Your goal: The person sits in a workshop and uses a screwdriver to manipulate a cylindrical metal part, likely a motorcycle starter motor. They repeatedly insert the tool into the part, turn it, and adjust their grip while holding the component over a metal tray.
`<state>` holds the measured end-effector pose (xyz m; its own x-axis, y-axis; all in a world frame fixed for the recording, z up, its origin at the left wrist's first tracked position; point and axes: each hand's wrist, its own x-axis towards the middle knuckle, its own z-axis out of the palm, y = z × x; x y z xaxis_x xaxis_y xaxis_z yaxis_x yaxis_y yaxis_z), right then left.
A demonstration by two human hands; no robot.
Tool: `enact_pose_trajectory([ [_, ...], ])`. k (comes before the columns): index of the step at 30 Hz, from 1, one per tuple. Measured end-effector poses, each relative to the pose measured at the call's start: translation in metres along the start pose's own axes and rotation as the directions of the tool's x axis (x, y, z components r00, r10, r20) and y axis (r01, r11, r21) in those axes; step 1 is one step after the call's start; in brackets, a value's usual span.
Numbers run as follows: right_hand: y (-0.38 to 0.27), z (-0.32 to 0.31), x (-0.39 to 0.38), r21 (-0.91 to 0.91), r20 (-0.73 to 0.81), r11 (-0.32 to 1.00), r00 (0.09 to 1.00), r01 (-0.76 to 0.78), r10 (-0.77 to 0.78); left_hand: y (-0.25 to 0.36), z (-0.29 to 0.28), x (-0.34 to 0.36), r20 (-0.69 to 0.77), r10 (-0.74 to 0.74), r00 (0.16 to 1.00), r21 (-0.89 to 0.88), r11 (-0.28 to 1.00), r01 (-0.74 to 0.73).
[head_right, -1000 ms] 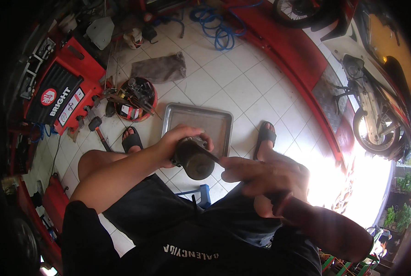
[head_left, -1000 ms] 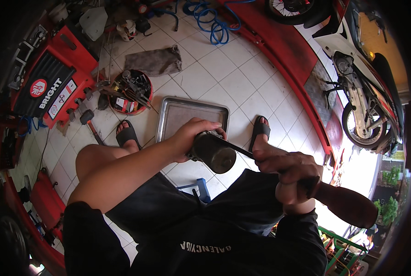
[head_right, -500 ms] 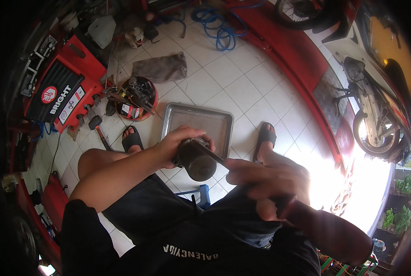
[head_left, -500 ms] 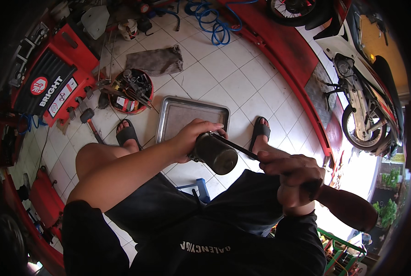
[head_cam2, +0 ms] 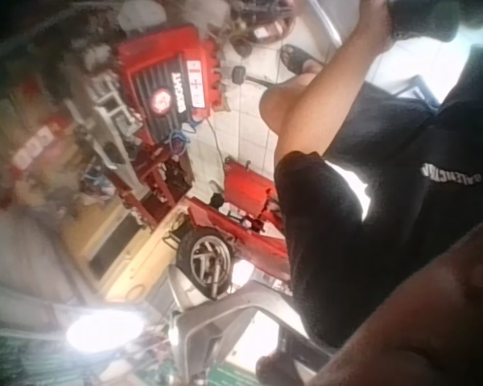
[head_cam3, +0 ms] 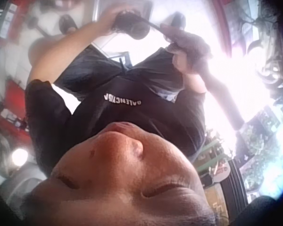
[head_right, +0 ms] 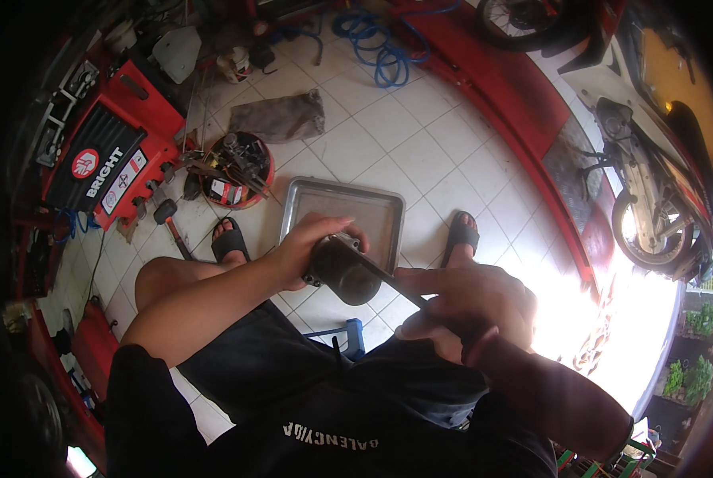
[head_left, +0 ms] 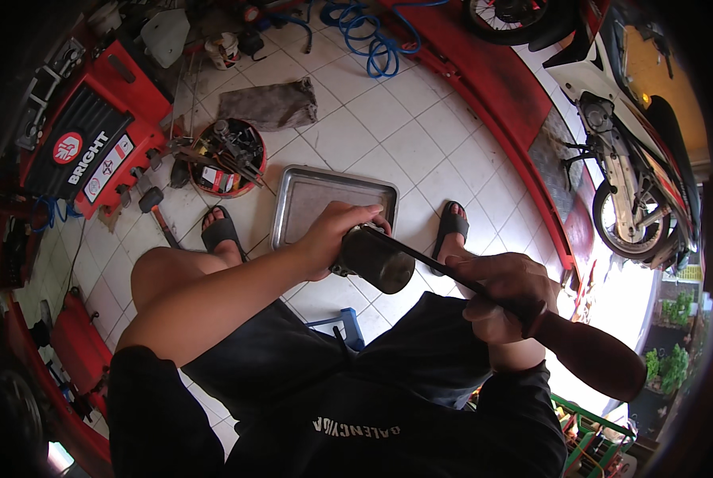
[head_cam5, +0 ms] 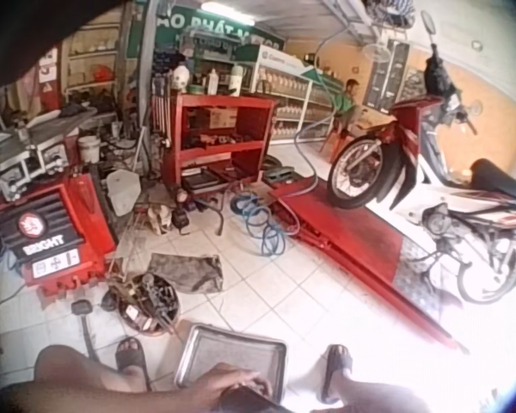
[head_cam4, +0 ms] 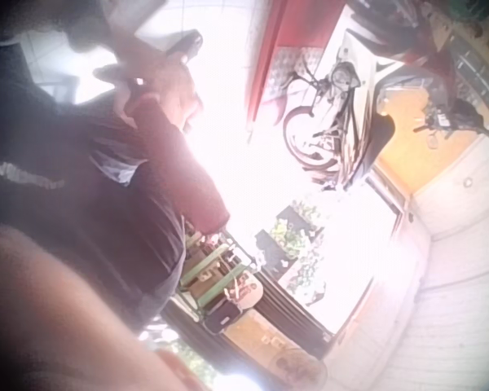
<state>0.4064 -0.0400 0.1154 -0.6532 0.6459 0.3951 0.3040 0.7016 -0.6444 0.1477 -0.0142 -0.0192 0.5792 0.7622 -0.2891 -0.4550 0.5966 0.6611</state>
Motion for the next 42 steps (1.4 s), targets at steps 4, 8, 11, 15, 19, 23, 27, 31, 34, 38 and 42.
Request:
enact_pose_trajectory([
  [4, 0.005, 0.032, 0.002, 0.26, -0.315, 0.966, 0.944, -0.016, 0.101, -0.005, -0.004, 0.004, -0.029, 0.002, 1.0, 0.029, 1.0, -0.001],
  [8, -0.009, 0.044, 0.03, 0.358, -0.332, 0.934, 0.934, -0.004, 0.132, -0.008, -0.003, 0.005, -0.147, -0.05, 0.988, -0.01, 0.999, 0.049],
  [11, -0.005, 0.031, 0.023, 0.262, -0.207, 0.961, 0.968, -0.087, 0.144, -0.006, -0.002, 0.005, -0.167, -0.049, 0.985, -0.011, 0.999, 0.048],
  [15, 0.016, 0.039, 0.01, 0.223, -0.295, 0.975, 0.954, 0.007, 0.06, -0.007, -0.002, 0.006, -0.18, -0.021, 0.983, 0.053, 0.998, 0.031],
  [19, 0.017, 0.035, 0.006, 0.109, -0.221, 0.99, 0.969, -0.09, 0.112, -0.011, -0.005, 0.003, -0.163, -0.027, 0.986, 0.063, 0.997, 0.037],
  [23, -0.014, 0.052, 0.034, 0.376, -0.359, 0.907, 0.873, -0.189, 0.331, -0.015, -0.004, 0.004, -0.169, -0.108, 0.98, -0.014, 0.994, 0.107],
  [27, -0.015, 0.04, 0.038, 0.511, -0.223, 0.842, 0.92, -0.171, 0.322, -0.021, -0.01, 0.002, -0.104, -0.156, 0.982, -0.123, 0.982, 0.143],
  [31, 0.012, 0.031, 0.017, 0.152, -0.117, 0.982, 0.985, -0.112, 0.13, -0.02, -0.001, 0.004, -0.136, -0.176, 0.975, -0.104, 0.981, 0.163],
  [34, 0.014, 0.033, 0.019, 0.078, -0.134, 0.988, 0.981, -0.133, 0.143, -0.013, 0.005, -0.002, -0.155, -0.233, 0.96, -0.117, 0.969, 0.216],
  [38, -0.003, 0.046, 0.036, 0.317, -0.243, 0.945, 0.956, -0.083, 0.165, -0.012, 0.013, -0.002, -0.202, -0.238, 0.95, -0.153, 0.966, 0.21],
  [42, 0.01, 0.032, 0.023, 0.159, -0.145, 0.986, 0.986, -0.059, 0.083, -0.01, 0.014, -0.004, -0.181, -0.289, 0.94, -0.159, 0.952, 0.263],
])
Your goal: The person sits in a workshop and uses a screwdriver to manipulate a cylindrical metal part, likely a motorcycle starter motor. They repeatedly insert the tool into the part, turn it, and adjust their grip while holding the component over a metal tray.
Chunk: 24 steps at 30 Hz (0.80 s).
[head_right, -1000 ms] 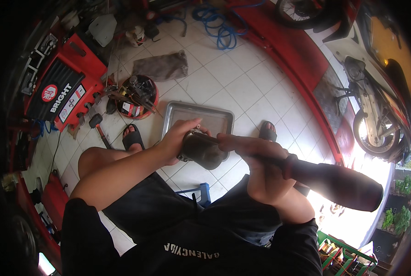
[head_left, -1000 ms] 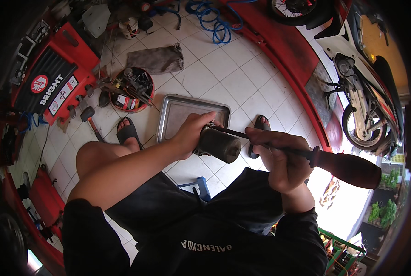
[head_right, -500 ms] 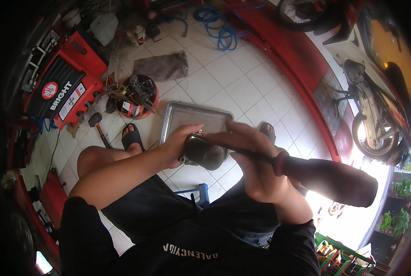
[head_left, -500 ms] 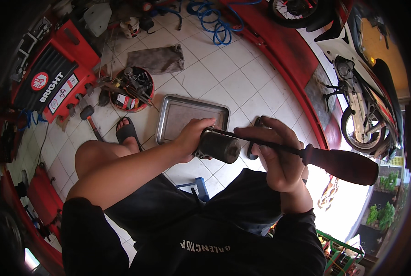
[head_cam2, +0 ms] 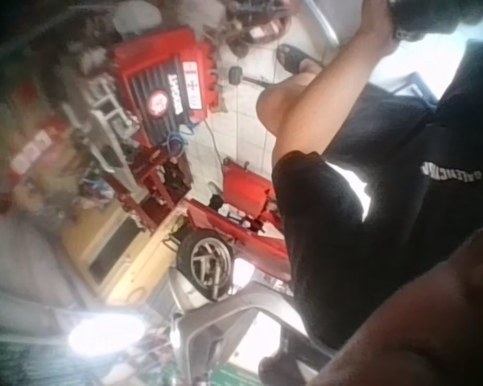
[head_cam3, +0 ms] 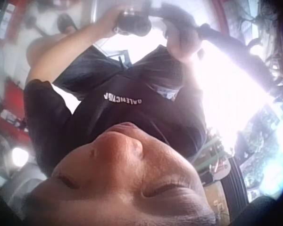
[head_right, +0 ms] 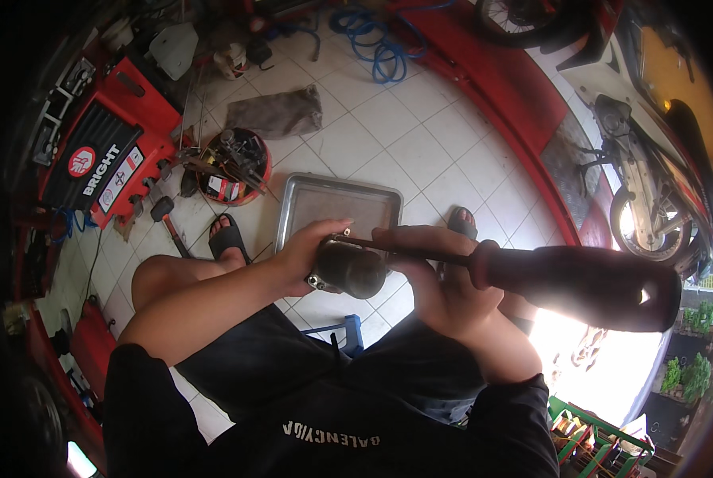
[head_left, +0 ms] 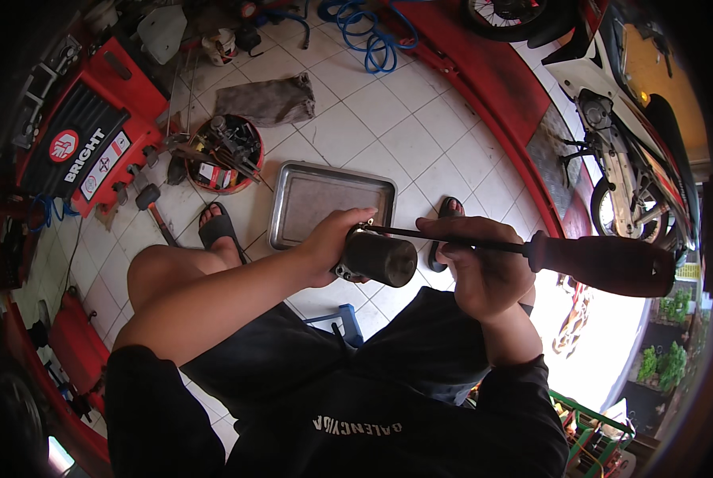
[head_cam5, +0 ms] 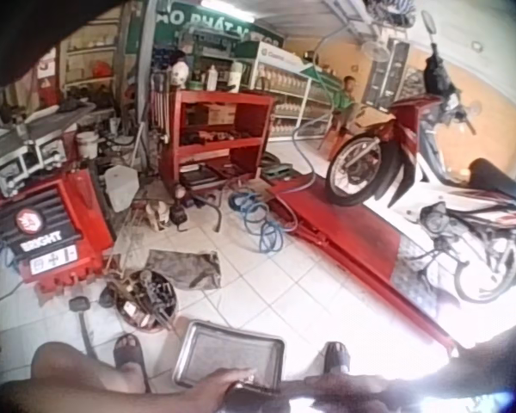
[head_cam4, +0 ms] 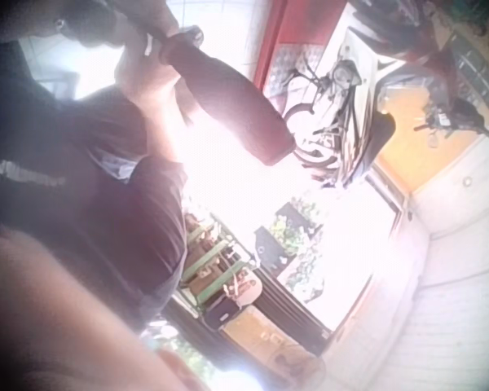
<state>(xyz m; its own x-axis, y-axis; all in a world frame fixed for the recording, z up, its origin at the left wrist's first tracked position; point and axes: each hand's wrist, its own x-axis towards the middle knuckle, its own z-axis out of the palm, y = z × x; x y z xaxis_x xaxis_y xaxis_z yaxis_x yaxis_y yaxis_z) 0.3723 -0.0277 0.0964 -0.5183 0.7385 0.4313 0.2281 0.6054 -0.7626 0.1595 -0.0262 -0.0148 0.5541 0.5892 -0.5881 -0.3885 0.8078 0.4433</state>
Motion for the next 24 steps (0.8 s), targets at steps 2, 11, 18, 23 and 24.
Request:
enact_pose_trajectory([
  [2, 0.009, 0.003, -0.004, -0.096, -0.04, 0.994, 0.998, 0.043, -0.047, -0.002, -0.002, 0.001, 0.013, -0.044, 0.999, -0.028, 0.999, 0.044],
  [11, -0.013, 0.008, 0.005, 0.276, -0.019, 0.946, 0.983, -0.172, 0.184, -0.003, -0.004, 0.002, 0.05, -0.075, 0.996, -0.046, 0.996, 0.077],
  [18, 0.001, 0.003, 0.006, -0.131, 0.009, 0.991, 1.0, -0.023, 0.024, -0.004, -0.003, -0.001, 0.064, -0.073, 0.995, -0.012, 0.997, 0.073],
  [23, 0.001, 0.009, 0.007, 0.019, 0.06, 1.0, 0.998, 0.0, -0.001, -0.002, 0.002, -0.003, 0.003, -0.077, 0.997, -0.025, 0.997, 0.077],
  [24, 0.005, 0.009, 0.004, 0.01, 0.061, 1.0, 0.998, 0.01, -0.01, -0.001, 0.005, -0.004, -0.031, -0.072, 0.997, -0.021, 0.997, 0.072],
])
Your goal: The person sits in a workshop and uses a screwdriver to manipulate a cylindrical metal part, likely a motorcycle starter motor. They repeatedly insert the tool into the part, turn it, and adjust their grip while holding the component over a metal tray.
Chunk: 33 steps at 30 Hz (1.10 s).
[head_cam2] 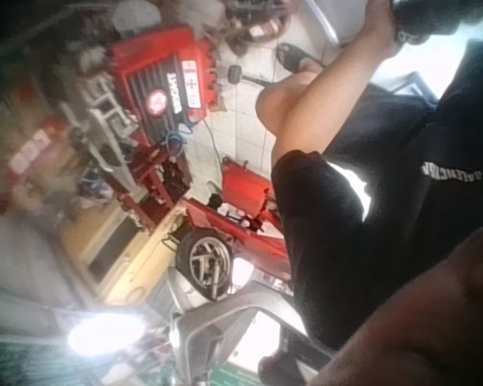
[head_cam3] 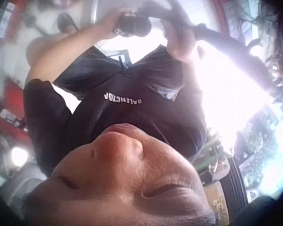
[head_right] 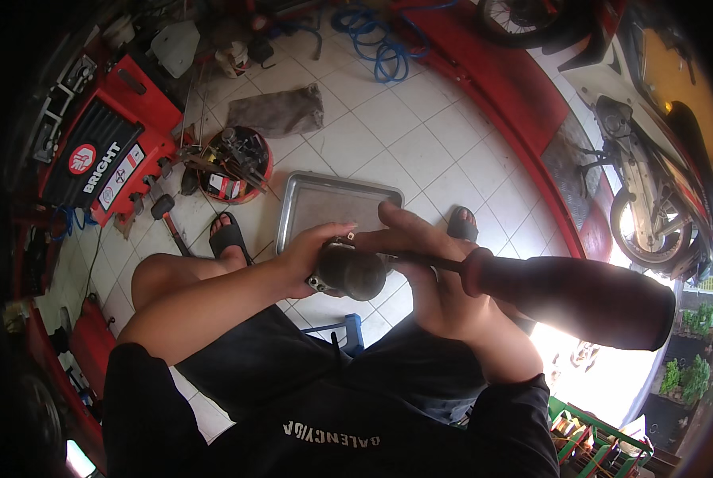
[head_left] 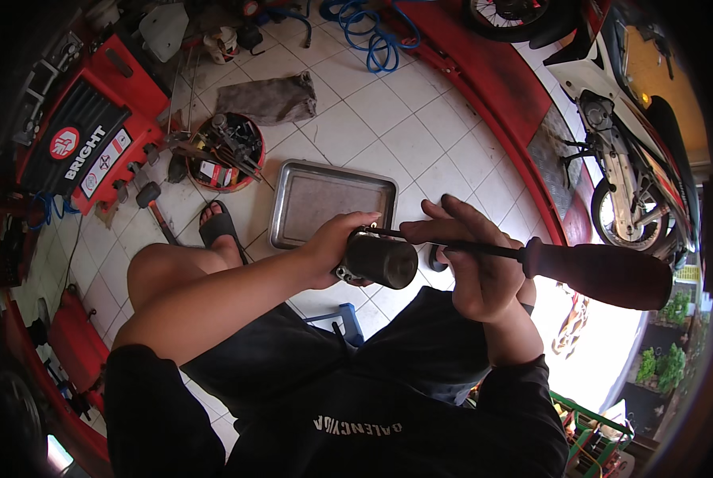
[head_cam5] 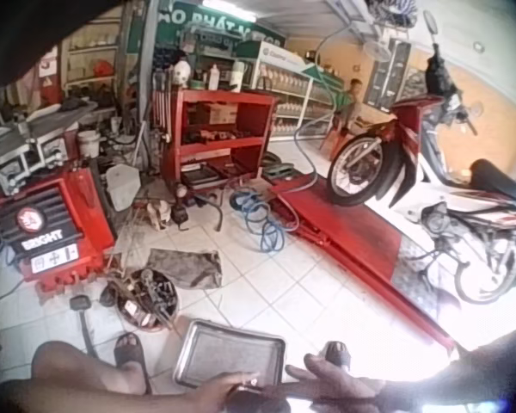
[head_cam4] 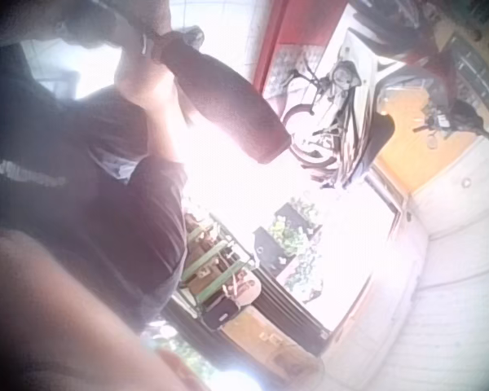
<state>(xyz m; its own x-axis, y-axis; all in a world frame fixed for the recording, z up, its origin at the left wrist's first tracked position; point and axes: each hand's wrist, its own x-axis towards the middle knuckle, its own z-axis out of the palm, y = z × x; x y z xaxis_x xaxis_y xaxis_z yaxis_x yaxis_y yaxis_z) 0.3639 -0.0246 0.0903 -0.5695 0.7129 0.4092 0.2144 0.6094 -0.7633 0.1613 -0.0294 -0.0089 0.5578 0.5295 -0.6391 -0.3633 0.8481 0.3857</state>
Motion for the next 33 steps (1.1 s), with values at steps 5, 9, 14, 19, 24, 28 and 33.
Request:
enact_pose_trajectory([
  [5, 0.0, -0.007, 0.004, -0.198, -0.019, 0.976, 0.995, 0.088, -0.093, -0.007, -0.007, 0.004, 0.078, -0.027, 0.997, -0.013, 1.0, 0.028],
  [9, -0.022, 0.008, 0.015, 0.045, -0.122, 0.998, 0.992, -0.037, 0.042, -0.006, -0.004, 0.004, 0.059, -0.061, 0.996, -0.07, 0.995, 0.065],
  [14, -0.001, -0.015, -0.001, -0.01, 0.155, 1.0, 0.988, -0.012, 0.013, -0.003, -0.004, 0.002, 0.06, -0.052, 0.997, -0.084, 0.995, 0.057],
  [19, -0.005, -0.01, 0.005, -0.213, 0.069, 0.977, 0.997, -0.015, 0.03, -0.004, -0.008, 0.001, 0.05, -0.06, 0.997, -0.053, 0.997, 0.063],
  [24, -0.014, 0.019, 0.009, 0.296, -0.191, 0.946, 0.963, -0.129, 0.191, -0.002, -0.002, 0.002, 0.052, -0.037, 0.998, -0.078, 0.996, 0.041],
  [28, 0.0, -0.009, 0.001, -0.104, 0.123, 0.993, 0.991, -0.048, 0.061, -0.006, -0.006, 0.002, 0.06, -0.076, 0.995, -0.054, 0.995, 0.08],
  [33, -0.012, -0.001, 0.012, -0.011, 0.046, 0.989, 0.988, -0.147, 0.147, -0.013, -0.012, 0.005, 0.11, -0.085, 0.99, -0.046, 0.995, 0.09],
])
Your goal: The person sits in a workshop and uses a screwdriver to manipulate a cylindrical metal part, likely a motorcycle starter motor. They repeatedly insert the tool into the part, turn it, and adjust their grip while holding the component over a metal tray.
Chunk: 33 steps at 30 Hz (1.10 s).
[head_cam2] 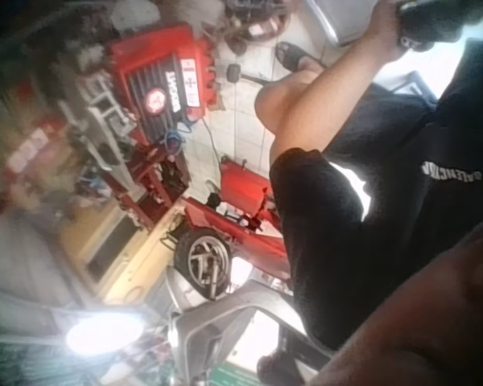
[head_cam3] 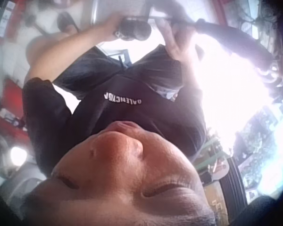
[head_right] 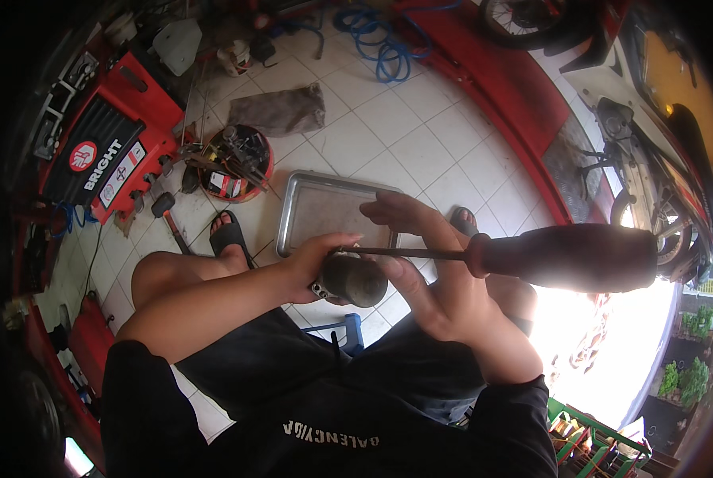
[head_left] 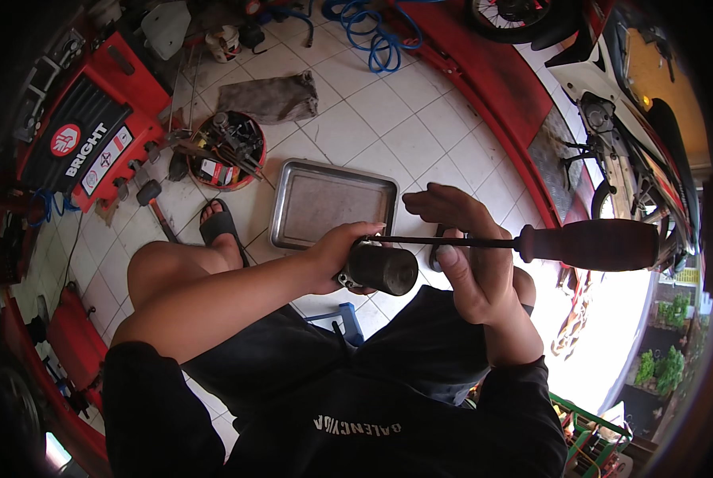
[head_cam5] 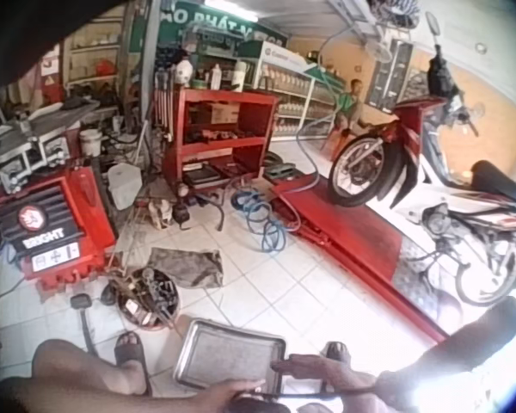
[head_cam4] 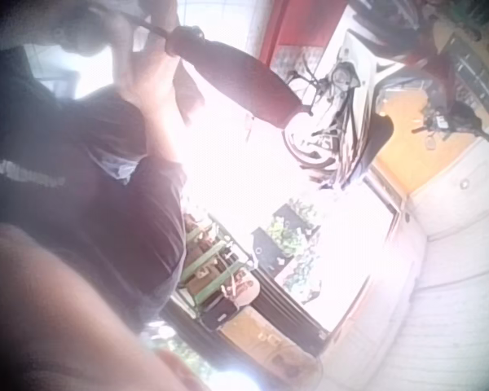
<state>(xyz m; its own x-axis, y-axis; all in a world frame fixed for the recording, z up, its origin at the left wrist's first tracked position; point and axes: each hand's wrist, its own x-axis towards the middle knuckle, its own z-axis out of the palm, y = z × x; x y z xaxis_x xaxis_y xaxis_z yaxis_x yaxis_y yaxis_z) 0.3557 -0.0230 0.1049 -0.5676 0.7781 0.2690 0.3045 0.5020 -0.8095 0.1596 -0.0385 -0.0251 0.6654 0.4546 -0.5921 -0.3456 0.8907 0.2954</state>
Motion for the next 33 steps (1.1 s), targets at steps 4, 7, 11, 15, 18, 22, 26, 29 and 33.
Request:
enact_pose_trajectory([
  [4, 0.003, 0.013, -0.003, 0.412, -0.071, 0.91, 0.995, -0.041, 0.077, 0.001, 0.002, 0.004, -0.041, 0.02, 0.999, -0.018, 1.0, -0.021],
  [7, 0.019, -0.001, -0.012, 0.194, 0.06, 0.976, 0.994, -0.097, 0.087, 0.0, 0.0, 0.004, 0.006, 0.063, 0.998, -0.03, 0.998, -0.063],
  [11, 0.009, -0.007, -0.009, -0.108, 0.098, 0.985, 0.984, -0.137, 0.148, -0.003, -0.003, 0.004, 0.006, 0.05, 0.999, -0.035, 0.998, -0.049],
  [15, 0.001, 0.005, 0.002, 0.158, -0.045, 0.986, 0.998, 0.051, -0.045, -0.003, -0.006, 0.007, 0.026, 0.06, 0.998, -0.034, 0.998, -0.059],
  [18, 0.01, 0.008, -0.004, 0.429, -0.125, 0.903, 0.991, 0.014, 0.044, -0.001, -0.005, 0.006, 0.02, 0.069, 0.997, -0.034, 0.997, -0.068],
  [22, 0.02, 0.005, -0.012, 0.269, -0.205, 0.962, 0.979, 0.047, 0.01, -0.003, -0.004, 0.008, 0.009, 0.074, 0.997, -0.02, 0.997, -0.074],
  [26, 0.016, -0.001, -0.01, 0.103, -0.066, 0.992, 0.996, 0.07, -0.063, -0.006, -0.007, 0.008, 0.035, 0.087, 0.996, 0.011, 0.996, -0.087],
  [29, 0.002, 0.002, -0.005, 0.208, -0.12, 0.975, 0.991, 0.077, -0.053, -0.006, -0.006, 0.008, 0.029, 0.063, 0.998, 0.01, 0.998, -0.063],
  [33, 0.015, -0.012, -0.007, 0.286, -0.022, 0.942, 0.984, 0.176, -0.177, -0.006, -0.004, 0.011, 0.014, 0.095, 0.995, -0.006, 0.995, -0.095],
])
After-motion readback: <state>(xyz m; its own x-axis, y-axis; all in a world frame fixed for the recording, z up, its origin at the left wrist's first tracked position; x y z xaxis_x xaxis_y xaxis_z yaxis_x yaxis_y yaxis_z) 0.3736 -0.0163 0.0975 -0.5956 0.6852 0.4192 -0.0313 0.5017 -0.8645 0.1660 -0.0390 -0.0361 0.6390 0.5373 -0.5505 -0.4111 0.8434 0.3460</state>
